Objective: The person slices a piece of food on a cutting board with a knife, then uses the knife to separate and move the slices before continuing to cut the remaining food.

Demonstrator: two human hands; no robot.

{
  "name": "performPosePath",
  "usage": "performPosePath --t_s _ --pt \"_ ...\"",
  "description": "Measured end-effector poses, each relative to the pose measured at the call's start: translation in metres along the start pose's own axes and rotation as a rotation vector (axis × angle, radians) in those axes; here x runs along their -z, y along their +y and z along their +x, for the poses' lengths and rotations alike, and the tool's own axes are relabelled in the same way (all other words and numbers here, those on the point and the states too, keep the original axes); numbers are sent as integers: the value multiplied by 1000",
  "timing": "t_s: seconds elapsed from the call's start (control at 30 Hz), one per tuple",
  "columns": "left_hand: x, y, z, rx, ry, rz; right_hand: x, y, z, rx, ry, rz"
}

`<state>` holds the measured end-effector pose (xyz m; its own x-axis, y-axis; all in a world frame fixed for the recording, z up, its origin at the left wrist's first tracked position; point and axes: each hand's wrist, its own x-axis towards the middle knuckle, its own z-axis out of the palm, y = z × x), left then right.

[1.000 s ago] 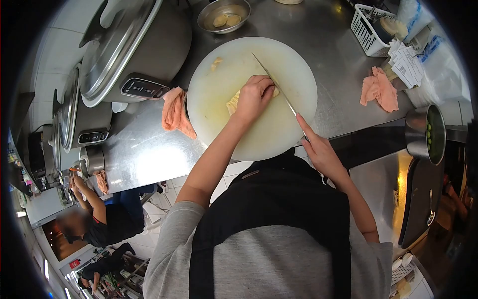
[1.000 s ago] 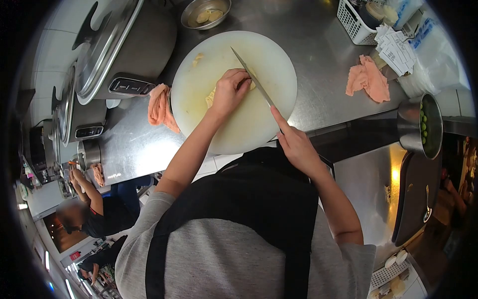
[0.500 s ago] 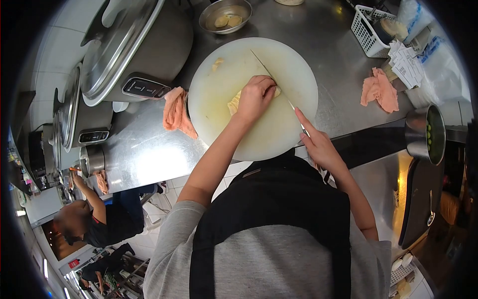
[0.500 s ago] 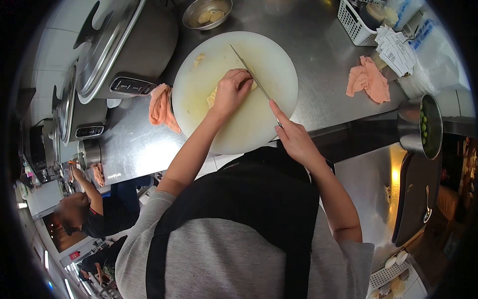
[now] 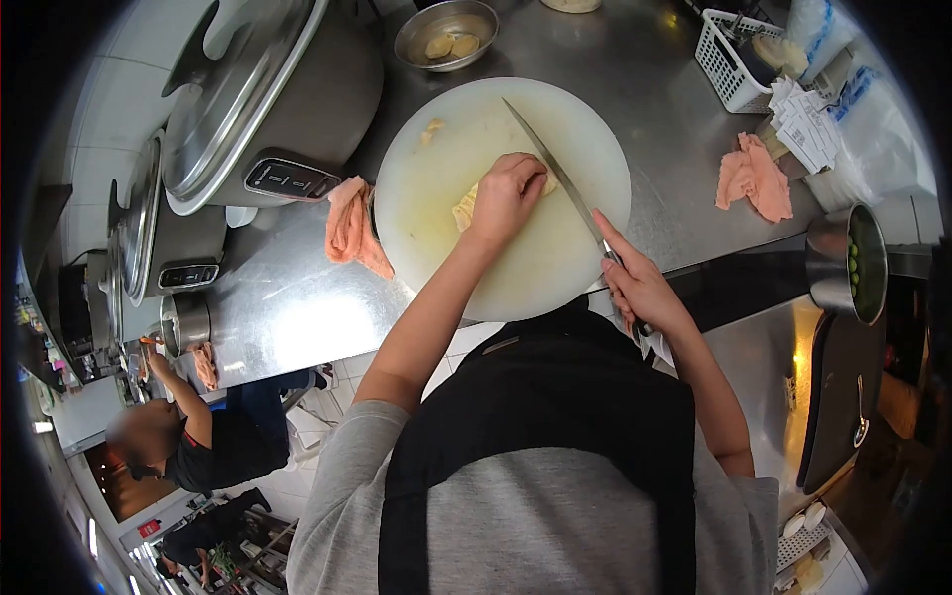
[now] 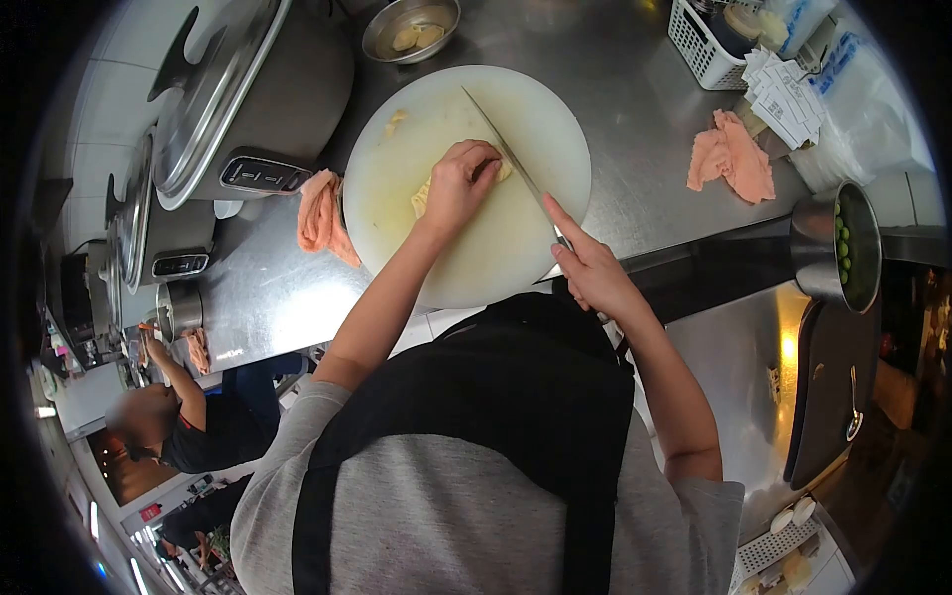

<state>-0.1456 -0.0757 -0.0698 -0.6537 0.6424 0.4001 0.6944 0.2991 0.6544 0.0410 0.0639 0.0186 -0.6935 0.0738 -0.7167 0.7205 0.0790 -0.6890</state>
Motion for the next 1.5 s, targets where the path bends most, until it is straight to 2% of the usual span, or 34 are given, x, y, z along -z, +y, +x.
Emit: performPosePath --t_s 0.07,0.13,0.2,0.3,0.4,0.47,0.57,0.63,0.7,0.77,0.83,1.03,1.13,1.23,1.33,1.37,1.4,1.5 --pt "-1 -2 -1 -37 7 26 1 -4 -7 -44 -16 -18" --pt "0 0 -1 -65 9 47 -1 7 -10 151 29 -85" --pt "1 1 0 -77 7 68 -5 32 -7 512 108 -157" --pt "1 0 0 -68 3 72 -9 35 -16 392 110 -208" --pt "0 -1 -2 -48 8 45 -13 49 4 597 152 -200" --pt "1 0 -1 -39 10 40 -7 16 0 236 68 -150" --pt "0 -1 -1 -54 2 46 -4 11 -2 195 62 -131" --pt "0 -1 -1 -46 5 54 -8 37 0 524 136 -195" --pt "0 -1 -1 -47 7 56 -12 38 -11 449 123 -179" --pt "0 -2 -1 -58 12 59 -15 38 -8 469 130 -176" --pt "0 -1 -2 -44 21 45 -18 40 6 578 157 -184" --pt "2 0 1 -43 11 41 -3 -2 -10 92 27 -140" --pt "2 1 -1 -35 9 41 -6 35 -6 499 116 -199" --pt "4 1 -1 -17 5 46 -13 48 2 629 191 -253" --pt "2 -1 -2 -11 -49 57 -14 49 19 536 148 -203" --pt "-1 -6 -4 1 -33 55 -16 58 38 607 160 -228" --pt "-1 -6 -5 2 -26 46 -10 30 19 344 85 -344" --pt "1 2 -2 -22 -15 65 -11 44 24 506 148 -357"
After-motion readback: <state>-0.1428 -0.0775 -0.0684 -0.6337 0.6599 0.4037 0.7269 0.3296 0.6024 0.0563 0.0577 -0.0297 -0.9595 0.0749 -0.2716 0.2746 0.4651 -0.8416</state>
